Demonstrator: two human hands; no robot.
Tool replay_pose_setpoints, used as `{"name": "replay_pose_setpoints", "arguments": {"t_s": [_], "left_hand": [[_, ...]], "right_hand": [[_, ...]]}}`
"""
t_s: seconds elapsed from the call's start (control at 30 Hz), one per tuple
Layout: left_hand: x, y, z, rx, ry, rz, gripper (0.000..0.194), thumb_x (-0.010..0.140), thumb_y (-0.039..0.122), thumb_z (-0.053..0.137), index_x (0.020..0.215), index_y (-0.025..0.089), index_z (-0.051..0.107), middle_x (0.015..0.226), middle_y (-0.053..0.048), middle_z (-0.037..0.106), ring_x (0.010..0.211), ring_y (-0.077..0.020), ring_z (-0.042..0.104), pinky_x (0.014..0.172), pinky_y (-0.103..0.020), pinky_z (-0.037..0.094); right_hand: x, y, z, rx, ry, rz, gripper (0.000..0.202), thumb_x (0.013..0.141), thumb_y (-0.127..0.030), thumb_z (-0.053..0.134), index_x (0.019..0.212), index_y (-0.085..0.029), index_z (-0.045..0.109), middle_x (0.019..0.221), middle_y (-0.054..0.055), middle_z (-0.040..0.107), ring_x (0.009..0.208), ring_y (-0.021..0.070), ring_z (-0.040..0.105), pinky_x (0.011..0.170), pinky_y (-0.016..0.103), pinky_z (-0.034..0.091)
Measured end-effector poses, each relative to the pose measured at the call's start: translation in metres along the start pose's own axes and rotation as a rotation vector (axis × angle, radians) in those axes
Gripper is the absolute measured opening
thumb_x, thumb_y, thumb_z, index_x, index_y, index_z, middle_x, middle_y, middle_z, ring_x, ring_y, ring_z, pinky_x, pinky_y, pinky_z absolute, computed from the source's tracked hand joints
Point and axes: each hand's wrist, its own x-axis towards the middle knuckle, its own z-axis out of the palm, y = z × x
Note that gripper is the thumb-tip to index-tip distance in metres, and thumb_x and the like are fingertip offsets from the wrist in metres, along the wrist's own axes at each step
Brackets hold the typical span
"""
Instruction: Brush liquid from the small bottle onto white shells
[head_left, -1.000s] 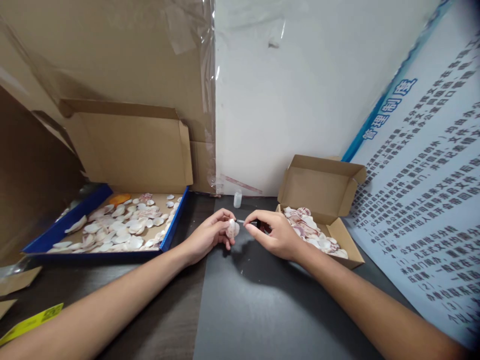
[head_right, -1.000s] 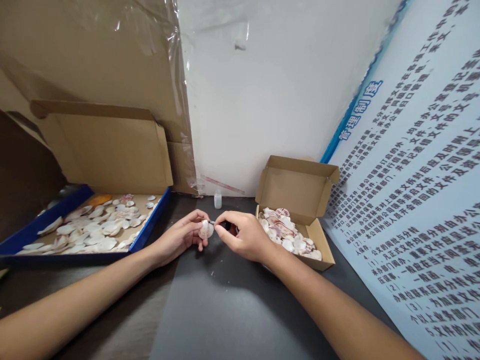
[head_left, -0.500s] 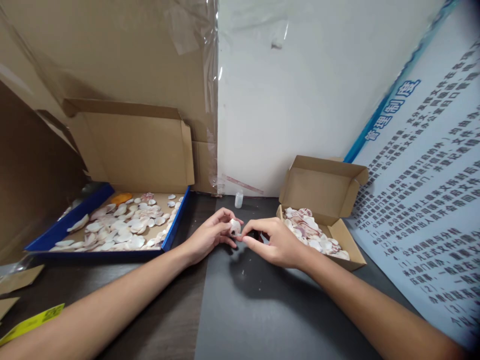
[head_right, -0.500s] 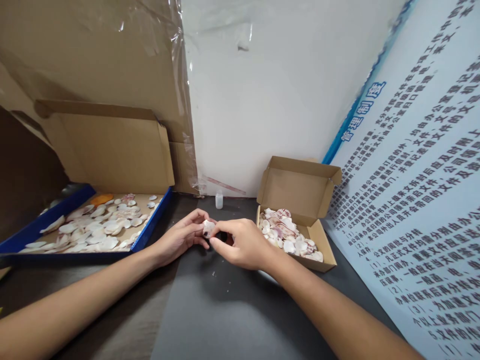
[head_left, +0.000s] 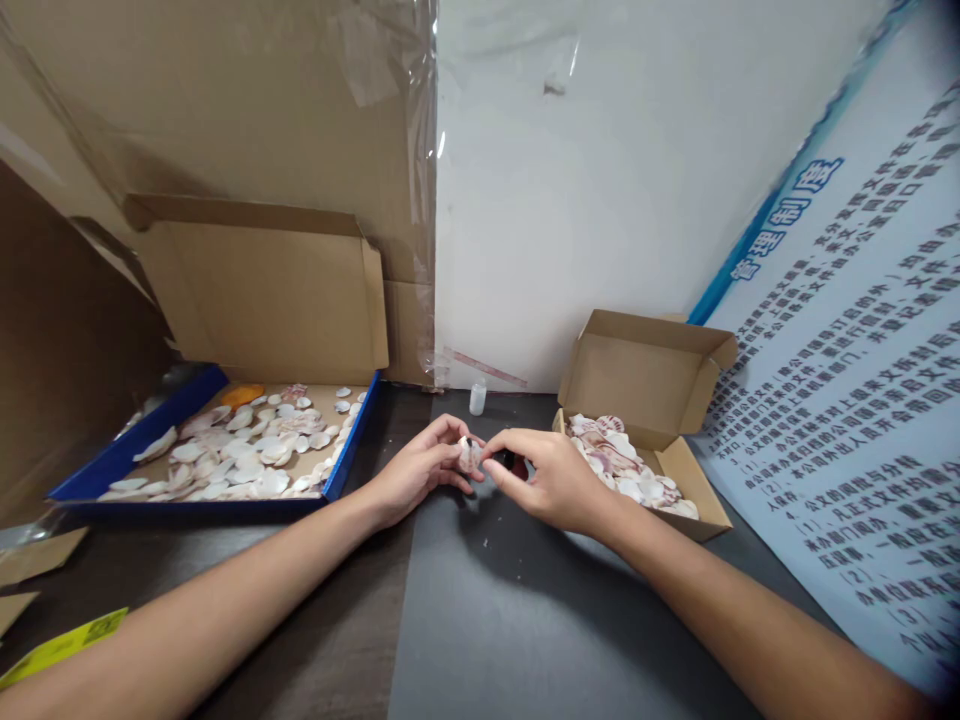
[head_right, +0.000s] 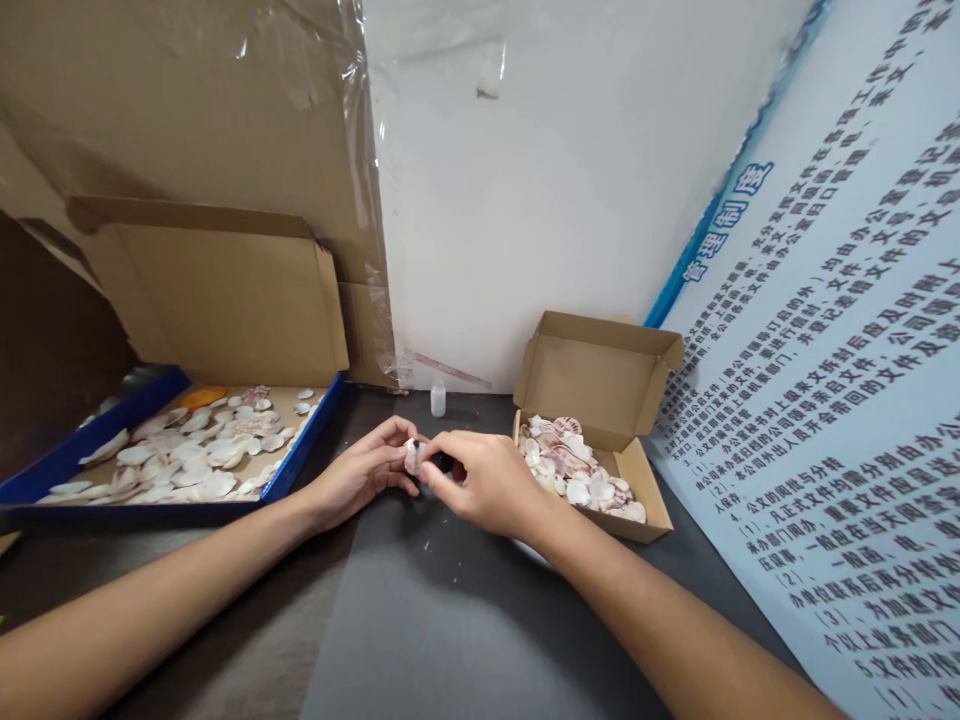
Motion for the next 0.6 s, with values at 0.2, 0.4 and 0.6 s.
{"name": "replay_pose_setpoints", "arguments": {"t_s": [0.2, 0.4, 0.6], "left_hand": [[0.0003, 0.0007, 0.0012, 0.005, 0.013, 0.003, 0.023, 0.084, 0.026, 0.065, 0.098, 0.018, 0.049, 0.091, -0.004, 0.064, 0.074, -0.0174, 0.066, 0.061, -0.028, 0.055], [0.0005, 0.0001, 0.0010, -0.010, 0.010, 0.004, 0.025, 0.083, 0.028, 0.067, 0.097, 0.018, 0.049, 0.090, -0.004, 0.064, 0.071, -0.0159, 0.065, 0.056, -0.025, 0.053], [0.0012, -0.0006, 0.0004, 0.008, 0.012, -0.016, 0.024, 0.083, 0.028, 0.066, 0.096, 0.018, 0.048, 0.084, -0.004, 0.064, 0.072, -0.0179, 0.066, 0.056, -0.024, 0.052]], "right_hand": [[-0.0004, -0.0009, 0.0010, 0.024, 0.031, 0.019, 0.016, 0.091, -0.028, 0.056, 0.091, -0.020, 0.070, 0.081, 0.001, 0.071, 0.062, 0.0112, 0.057, 0.061, 0.022, 0.040], [-0.0006, -0.0017, 0.0006, 0.077, -0.058, -0.013, 0.013, 0.090, -0.025, 0.058, 0.090, -0.021, 0.071, 0.073, -0.001, 0.069, 0.057, 0.0097, 0.054, 0.057, 0.021, 0.038], [0.0003, -0.0011, -0.0015, -0.016, -0.034, 0.025, 0.013, 0.088, -0.023, 0.058, 0.090, -0.021, 0.070, 0.078, 0.000, 0.071, 0.061, 0.0111, 0.057, 0.062, 0.022, 0.040]]}}
